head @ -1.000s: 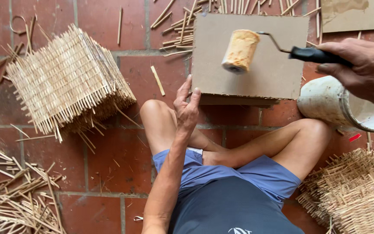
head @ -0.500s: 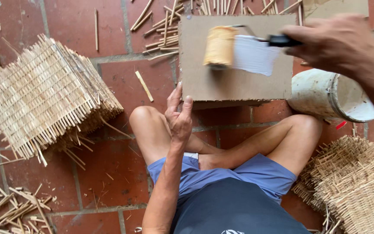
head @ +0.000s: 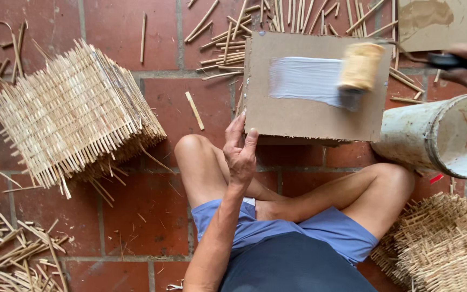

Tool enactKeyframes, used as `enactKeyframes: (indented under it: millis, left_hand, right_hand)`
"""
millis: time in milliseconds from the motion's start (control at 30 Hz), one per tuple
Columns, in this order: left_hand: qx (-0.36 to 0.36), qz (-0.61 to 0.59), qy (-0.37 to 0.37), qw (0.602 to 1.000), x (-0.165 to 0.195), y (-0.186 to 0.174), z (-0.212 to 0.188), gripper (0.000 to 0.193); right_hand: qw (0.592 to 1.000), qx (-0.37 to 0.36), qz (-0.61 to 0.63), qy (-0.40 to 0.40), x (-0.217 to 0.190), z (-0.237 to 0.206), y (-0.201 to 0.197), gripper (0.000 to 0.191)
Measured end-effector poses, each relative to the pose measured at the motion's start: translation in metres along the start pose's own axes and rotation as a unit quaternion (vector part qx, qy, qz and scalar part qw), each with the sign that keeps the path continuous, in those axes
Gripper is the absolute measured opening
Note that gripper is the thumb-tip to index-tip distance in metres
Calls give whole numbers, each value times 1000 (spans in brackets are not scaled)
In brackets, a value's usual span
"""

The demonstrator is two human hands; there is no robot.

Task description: The person sits on the floor and uses a small paint roller to spread white glue from a bucket onto square cardboard panels. They then take a woven bamboo slat panel, align it on the glued cardboard, and press it down, repeating the cycle to build up stacked basket bodies.

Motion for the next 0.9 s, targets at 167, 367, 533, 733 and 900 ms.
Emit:
enactKeyframes:
  millis: [167,367,533,733,900]
  left_hand:
    - [-1,30,-4,1000,3,-4,-1,46]
    - [-7,21,2,1000,9,-2,0,46]
    - [1,18,-11,1000,6,-1,-2,48]
    - [16,22,-21,999,1,0,-1,46]
    - [15,15,-1,1000,4,0,1,46]
  right_hand:
    - [980,26,-131,-145,-92,69,-28,32]
    - [979,10,-62,-196,-87,92,-43,30]
    - [1000,-15,-14,-22,39,43,-18,25]
    - [997,25,33,66,73,33,7,20]
    - [979,40,-97,-176,-45,95,-22,16]
Point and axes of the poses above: each hand's wrist, its own z-axis towards the middle knuckle, its own y-axis out of the palm, x = y × z, the point moved 7 cm from there along z, towards the middle knuckle, and after that the axes turned 6 degrees about y, right-handed, at the moved point
